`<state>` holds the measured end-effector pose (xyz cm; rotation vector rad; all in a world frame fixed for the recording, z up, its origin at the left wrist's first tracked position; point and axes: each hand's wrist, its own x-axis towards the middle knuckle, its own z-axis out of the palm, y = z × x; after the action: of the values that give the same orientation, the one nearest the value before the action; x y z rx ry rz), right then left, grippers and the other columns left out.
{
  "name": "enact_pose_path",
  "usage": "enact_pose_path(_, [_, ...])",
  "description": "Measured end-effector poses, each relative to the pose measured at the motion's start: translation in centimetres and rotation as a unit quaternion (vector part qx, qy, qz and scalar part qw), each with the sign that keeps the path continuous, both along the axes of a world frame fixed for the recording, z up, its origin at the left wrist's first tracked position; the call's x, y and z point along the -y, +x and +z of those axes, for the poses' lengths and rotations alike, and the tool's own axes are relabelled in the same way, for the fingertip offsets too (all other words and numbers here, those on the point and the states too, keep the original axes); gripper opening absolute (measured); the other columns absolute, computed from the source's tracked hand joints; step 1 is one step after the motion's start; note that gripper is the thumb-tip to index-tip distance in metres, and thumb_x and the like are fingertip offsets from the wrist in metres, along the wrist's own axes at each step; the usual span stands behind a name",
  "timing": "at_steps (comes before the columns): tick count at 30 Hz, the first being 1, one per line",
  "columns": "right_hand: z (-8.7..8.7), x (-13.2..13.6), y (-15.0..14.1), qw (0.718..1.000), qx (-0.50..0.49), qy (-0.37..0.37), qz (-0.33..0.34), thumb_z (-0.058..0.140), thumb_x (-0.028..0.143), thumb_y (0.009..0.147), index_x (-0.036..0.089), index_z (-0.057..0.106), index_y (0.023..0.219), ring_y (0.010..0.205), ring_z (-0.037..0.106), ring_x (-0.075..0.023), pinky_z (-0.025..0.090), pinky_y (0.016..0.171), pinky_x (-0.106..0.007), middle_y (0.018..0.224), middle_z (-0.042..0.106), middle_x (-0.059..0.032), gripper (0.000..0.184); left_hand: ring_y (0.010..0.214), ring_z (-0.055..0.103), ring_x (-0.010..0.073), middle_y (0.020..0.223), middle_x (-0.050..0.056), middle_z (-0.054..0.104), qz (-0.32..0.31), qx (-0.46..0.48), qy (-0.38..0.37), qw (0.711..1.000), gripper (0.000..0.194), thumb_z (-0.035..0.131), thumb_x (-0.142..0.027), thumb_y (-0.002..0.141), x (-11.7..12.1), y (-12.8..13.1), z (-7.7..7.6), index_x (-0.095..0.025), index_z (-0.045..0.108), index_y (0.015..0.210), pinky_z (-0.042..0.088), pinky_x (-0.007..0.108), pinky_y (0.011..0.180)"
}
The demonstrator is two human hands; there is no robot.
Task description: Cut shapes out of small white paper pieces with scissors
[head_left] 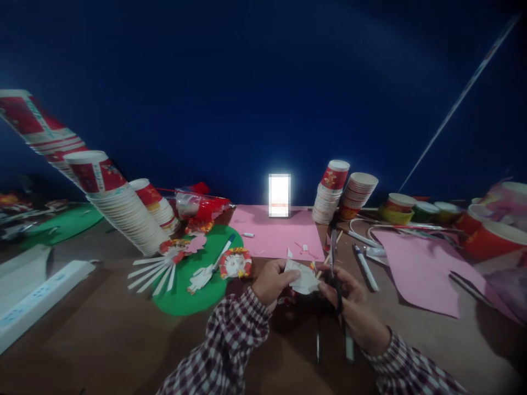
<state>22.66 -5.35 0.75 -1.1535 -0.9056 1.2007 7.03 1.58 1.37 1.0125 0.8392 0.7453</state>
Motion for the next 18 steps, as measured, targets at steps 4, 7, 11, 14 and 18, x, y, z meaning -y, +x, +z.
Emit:
enact_pose_path(4, [-0.06, 0.01, 0.1, 1.0, -0.007, 0.008, 0.008, 0.075, 0.032, 0.067, 0.023, 0.06, 0.103, 0.066, 0.058, -0.0138, 0.048, 0.061, -0.024, 0.075, 0.062, 0.0011, 0.04, 0.041, 0.048, 0.0085, 0.061, 0.006, 0.064, 0.004, -0.005, 0.004, 1.0, 0.031, 0.069, -0.032, 0.059, 0.06, 0.06, 0.03, -0.007, 0.069, 0.078, 0.034, 0.019, 0.036])
enact_pose_path(7, [0.21, 0.06, 0.11, 1.0, 0.001, 0.008, 0.004, 0.075, 0.034, 0.067, 0.022, 0.06, 0.102, 0.062, 0.056, -0.0138, 0.047, 0.058, -0.024, 0.071, 0.061, 0.0016, 0.04, 0.041, 0.048, 0.0088, 0.062, 0.006, 0.064, 0.003, -0.005, -0.008, 1.0, 0.034, 0.069, -0.033, 0.059, 0.13, 0.12, 0.06, -0.007, 0.068, 0.081, 0.036, 0.02, 0.037])
enact_pose_path(11, [0.59, 0.08, -0.12, 1.0, 0.007, 0.001, -0.009, 0.077, 0.035, 0.064, 0.022, 0.062, 0.1, 0.063, 0.058, -0.0143, 0.048, 0.06, -0.024, 0.071, 0.063, 0.0017, 0.041, 0.041, 0.048, 0.0087, 0.064, 0.006, 0.065, 0.011, 0.0, -0.016, 1.0, 0.036, 0.071, -0.034, 0.058, 0.18, 0.24, -0.06, -0.008, 0.067, 0.083, 0.035, 0.02, 0.037])
enact_pose_path(14, [0.53, 0.04, -0.34, 1.0, -0.01, -0.003, 0.011, 0.077, 0.035, 0.064, 0.023, 0.061, 0.101, 0.069, 0.061, -0.0161, 0.05, 0.067, -0.028, 0.079, 0.067, -0.0003, 0.042, 0.043, 0.049, 0.0074, 0.065, 0.005, 0.064, 0.023, 0.033, -0.028, 0.999, 0.036, 0.072, -0.033, 0.058, 0.17, 0.36, -0.16, -0.009, 0.064, 0.083, 0.035, 0.018, 0.039])
enact_pose_path(18, [0.21, -0.01, -0.55, 1.0, -0.006, 0.002, 0.016, 0.079, 0.033, 0.062, 0.022, 0.061, 0.1, 0.078, 0.062, -0.0183, 0.05, 0.073, -0.03, 0.088, 0.069, -0.0026, 0.043, 0.045, 0.05, 0.007, 0.06, 0.001, 0.06, 0.045, 0.077, -0.054, 0.995, 0.034, 0.075, -0.032, 0.056, 0.33, 0.66, -0.25, -0.011, 0.06, 0.078, 0.035, 0.018, 0.042])
